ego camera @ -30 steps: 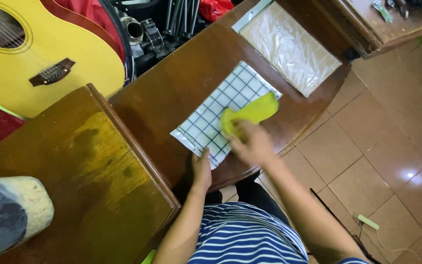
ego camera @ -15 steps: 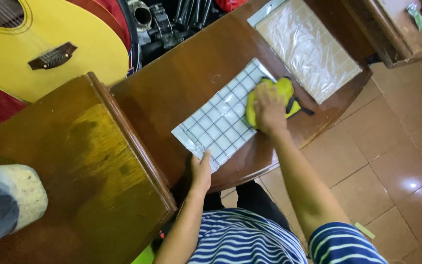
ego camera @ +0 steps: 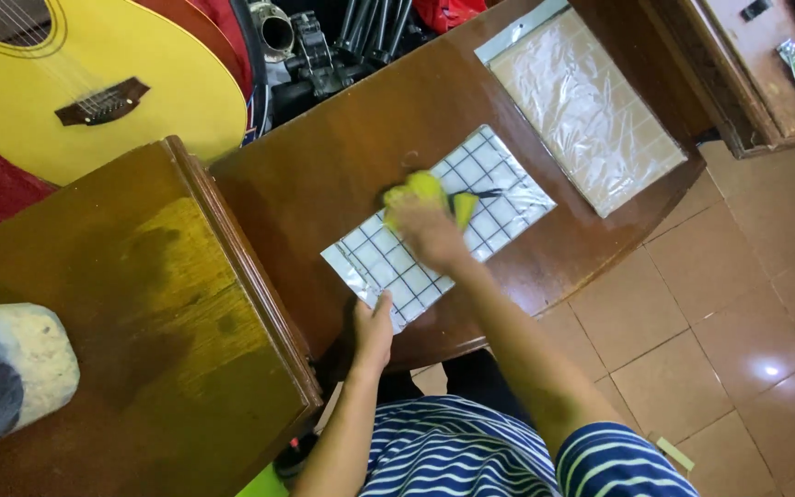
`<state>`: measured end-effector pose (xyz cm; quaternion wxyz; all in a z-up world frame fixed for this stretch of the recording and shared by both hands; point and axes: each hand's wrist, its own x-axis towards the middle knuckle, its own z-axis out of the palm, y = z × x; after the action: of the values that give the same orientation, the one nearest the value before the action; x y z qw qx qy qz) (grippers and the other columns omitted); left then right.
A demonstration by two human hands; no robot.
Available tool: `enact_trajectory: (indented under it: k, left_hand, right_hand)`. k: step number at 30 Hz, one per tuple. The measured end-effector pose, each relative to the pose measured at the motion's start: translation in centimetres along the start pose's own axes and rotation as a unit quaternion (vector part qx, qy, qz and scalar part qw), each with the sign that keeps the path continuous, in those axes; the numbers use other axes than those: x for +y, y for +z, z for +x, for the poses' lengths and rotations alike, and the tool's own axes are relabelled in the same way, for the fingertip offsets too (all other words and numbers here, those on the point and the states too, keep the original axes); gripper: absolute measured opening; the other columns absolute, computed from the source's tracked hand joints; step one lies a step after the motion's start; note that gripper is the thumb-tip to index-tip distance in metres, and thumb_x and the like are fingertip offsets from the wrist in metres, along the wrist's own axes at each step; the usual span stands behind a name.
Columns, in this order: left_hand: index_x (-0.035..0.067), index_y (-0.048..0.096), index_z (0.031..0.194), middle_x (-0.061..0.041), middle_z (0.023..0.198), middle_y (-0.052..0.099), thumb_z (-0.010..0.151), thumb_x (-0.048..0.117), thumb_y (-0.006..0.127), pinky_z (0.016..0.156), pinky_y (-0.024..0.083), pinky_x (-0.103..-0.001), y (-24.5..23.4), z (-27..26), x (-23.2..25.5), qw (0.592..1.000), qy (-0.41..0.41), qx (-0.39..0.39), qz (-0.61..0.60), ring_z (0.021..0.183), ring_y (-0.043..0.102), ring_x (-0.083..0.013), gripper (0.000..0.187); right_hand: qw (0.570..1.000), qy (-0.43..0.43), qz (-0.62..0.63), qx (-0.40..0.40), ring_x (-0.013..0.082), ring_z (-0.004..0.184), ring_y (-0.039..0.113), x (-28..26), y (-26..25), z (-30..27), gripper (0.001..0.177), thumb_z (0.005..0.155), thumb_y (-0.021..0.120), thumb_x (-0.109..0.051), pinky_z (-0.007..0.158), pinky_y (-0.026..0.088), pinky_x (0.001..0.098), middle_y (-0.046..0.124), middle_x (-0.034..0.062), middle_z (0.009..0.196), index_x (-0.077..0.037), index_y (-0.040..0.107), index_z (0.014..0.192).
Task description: The person moves two packaged items on a wooden table and then wipes the table surface with a yellow cloth. The person continues wiping the table repeatedly across different areas.
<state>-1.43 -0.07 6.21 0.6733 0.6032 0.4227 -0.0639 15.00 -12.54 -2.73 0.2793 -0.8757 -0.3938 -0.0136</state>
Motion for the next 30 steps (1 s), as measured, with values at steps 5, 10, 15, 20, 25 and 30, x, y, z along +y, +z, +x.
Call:
enact_trajectory:
  k: [5,10,15,20,25,30]
  left_hand:
    - [0.000,0.068,0.120,-0.022,0.114,0.072,0.093,0.020,0.065,0.096,0.053,-0.052,0.7,0.1,0.5,0.990,0.063,0.033,0.119,0.119,0.065,-0.0366,0.034]
    - [0.004,0.072,0.103,-0.016,0.096,0.076,0.083,0.023,0.068,0.087,0.058,-0.049,1.9,0.7,3.0,0.960,0.123,0.077,0.238,0.103,0.072,-0.0350,0.028]
    - [0.003,0.070,0.087,-0.019,0.070,0.067,0.077,0.010,0.063,0.059,0.054,-0.049,4.3,1.1,6.1,0.873,0.419,0.102,0.226,0.074,0.070,-0.0430,0.014]
    - [0.006,0.069,0.089,-0.014,0.069,0.062,0.083,0.008,0.065,0.055,0.055,-0.043,6.6,-0.4,12.2,0.763,0.615,0.057,0.190,0.068,0.068,-0.0373,0.008]
    - [0.019,0.075,0.101,0.002,0.099,0.076,0.082,0.001,0.067,0.077,0.062,-0.034,9.0,-3.7,16.9,0.597,0.775,-0.111,0.173,0.087,0.074,-0.0207,0.027]
    - [0.015,0.073,0.098,-0.001,0.104,0.076,0.085,-0.005,0.064,0.088,0.059,-0.040,8.2,-0.4,13.4,0.559,0.778,-0.193,0.212,0.098,0.073,-0.0249,0.025]
  right_hand:
    - [0.983,0.112,-0.133,0.067,0.0326,0.145,0.043,9.4,-5.3,-3.7,0.050,0.104,0.056,-0.036,0.119,0.034,0.0498,0.053,0.0095,0.154,-0.021,0.053,0.153]
    - [0.863,0.485,0.072,0.125,0.0267,0.144,0.042,11.2,-10.4,-7.3,0.050,0.108,0.044,-0.054,0.123,0.031,0.0415,0.046,0.0037,0.157,-0.037,0.044,0.156]
    - [0.793,0.508,0.209,0.263,0.0315,0.139,0.049,6.2,-17.0,-10.0,0.046,0.112,0.042,-0.043,0.113,0.042,0.0462,0.049,0.0108,0.154,-0.026,0.048,0.155]
    - [0.712,0.528,0.252,0.388,0.0312,0.132,0.057,2.3,-20.7,-12.6,0.039,0.113,0.046,-0.038,0.100,0.054,0.0457,0.053,0.0111,0.151,-0.026,0.056,0.148]
    - [0.646,0.498,0.283,0.504,0.0371,0.133,0.056,0.2,-23.5,-15.7,0.038,0.111,0.048,-0.033,0.106,0.051,0.0492,0.055,0.0243,0.144,-0.019,0.058,0.145]
    - [0.623,0.505,0.271,0.533,0.0364,0.134,0.056,-1.5,-24.8,-18.1,0.039,0.111,0.048,-0.033,0.110,0.049,0.0490,0.056,0.0233,0.144,-0.019,0.057,0.146]
